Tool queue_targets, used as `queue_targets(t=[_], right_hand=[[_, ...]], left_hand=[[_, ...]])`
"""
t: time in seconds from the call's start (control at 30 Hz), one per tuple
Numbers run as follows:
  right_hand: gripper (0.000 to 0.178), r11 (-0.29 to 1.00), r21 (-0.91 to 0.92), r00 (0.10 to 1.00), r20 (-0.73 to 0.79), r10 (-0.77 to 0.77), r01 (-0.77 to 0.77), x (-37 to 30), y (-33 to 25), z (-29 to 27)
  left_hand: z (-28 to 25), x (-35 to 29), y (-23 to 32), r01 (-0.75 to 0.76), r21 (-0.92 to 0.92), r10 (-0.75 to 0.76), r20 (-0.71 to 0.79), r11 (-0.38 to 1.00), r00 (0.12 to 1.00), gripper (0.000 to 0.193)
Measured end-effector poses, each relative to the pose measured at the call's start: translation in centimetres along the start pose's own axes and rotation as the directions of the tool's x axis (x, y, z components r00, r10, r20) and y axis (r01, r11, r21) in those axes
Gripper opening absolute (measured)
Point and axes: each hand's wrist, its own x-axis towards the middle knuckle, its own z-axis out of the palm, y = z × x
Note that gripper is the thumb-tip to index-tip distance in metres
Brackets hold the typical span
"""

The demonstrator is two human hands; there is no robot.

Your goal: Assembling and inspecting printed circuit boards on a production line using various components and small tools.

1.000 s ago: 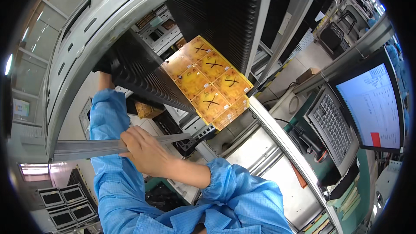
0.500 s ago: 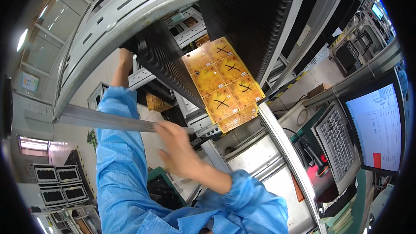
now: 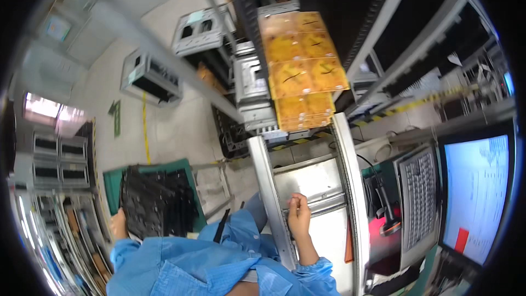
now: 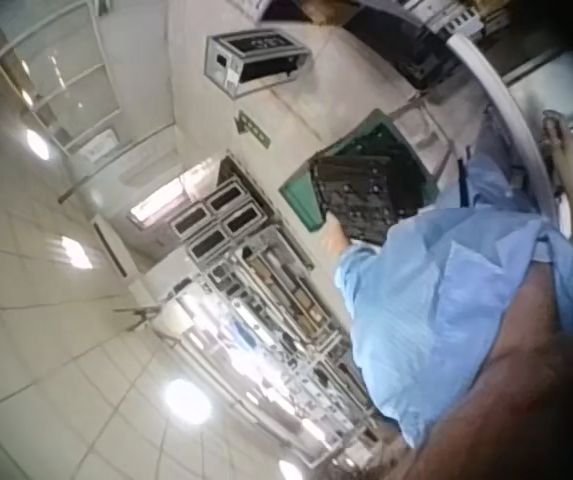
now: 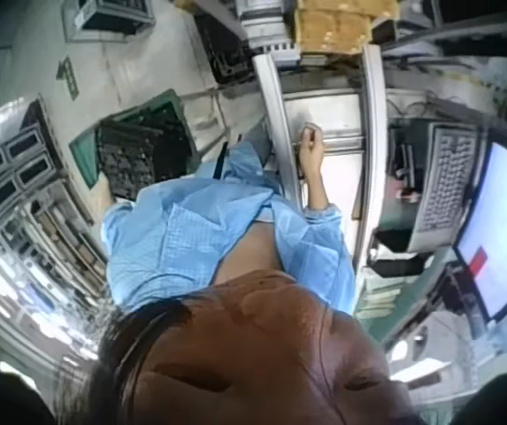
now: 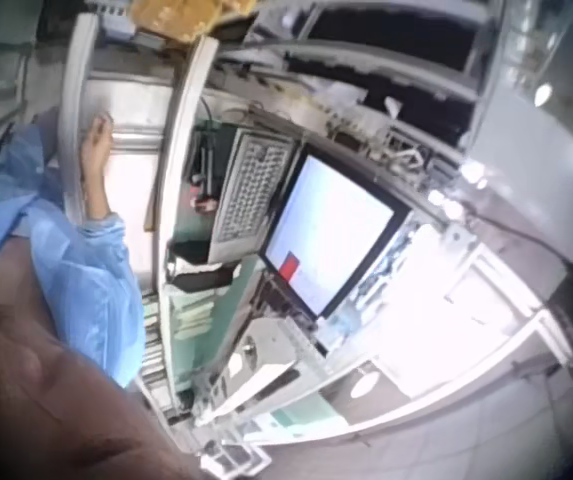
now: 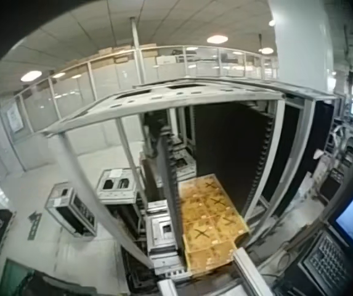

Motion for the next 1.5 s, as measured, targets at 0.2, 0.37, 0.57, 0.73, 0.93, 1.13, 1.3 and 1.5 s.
queue_targets(t=[0.2,0.37,0.57,0.73,0.93,1.13,1.3,1.5], right_hand=[[0.018,0.975,-0.076,0.976,0.08,-0.202,0.208,-0.9,0.6,-1.4],[0.016,0.933,-0.061,0.917,0.217,-0.334,0.354,-2.4,4.7,-5.5],[0.015,0.895,-0.109,0.885,0.243,-0.398,0.432,-4.9,6.9,-8.9],[0.014,0.88,-0.068,0.854,0.288,-0.433,0.47,-9.3,5.2,-7.0],[0.025,0.899,-0.001,0.819,0.414,-0.397,0.437,-18.6,0.6,-2.1],[0.059,0.97,0.198,0.884,0.416,-0.211,0.138,-28.2,-1.3,1.8],[0.05,0.767,0.635,0.964,0.251,-0.093,-0.092,-32.6,-0.7,-0.8],[0.056,0.666,0.737,0.974,-0.216,0.067,0.117,-36.5,7.0,-8.2]], left_hand=[[9.8,-3.6,-7.0,0.573,-0.819,-0.149,0.562,0.036,0.813,0.05],[4.7,-8.0,-8.1,0.511,-0.831,-0.479,0.365,0.22,0.798,0.049],[0.2,-12.7,-5.7,0.224,-0.975,-0.225,0.217,0.003,0.95,0.02],[-1.3,-13.8,-6.0,-0.039,-0.993,-0.182,-0.059,0.112,0.981,0.014],[-7.0,-20.3,-1.0,-0.114,-0.835,-0.007,-0.13,-0.538,0.991,0.044],[-8.8,-28.8,2.6,0.301,-0.713,0.488,-0.066,-0.634,0.871,0.06],[-6.7,-37.7,8.6,0.605,-0.667,0.832,-0.039,-0.435,0.554,0.073],[-3.2,-42.0,16.6,0.827,-0.547,0.963,-0.267,-0.127,-0.029,0.069]])
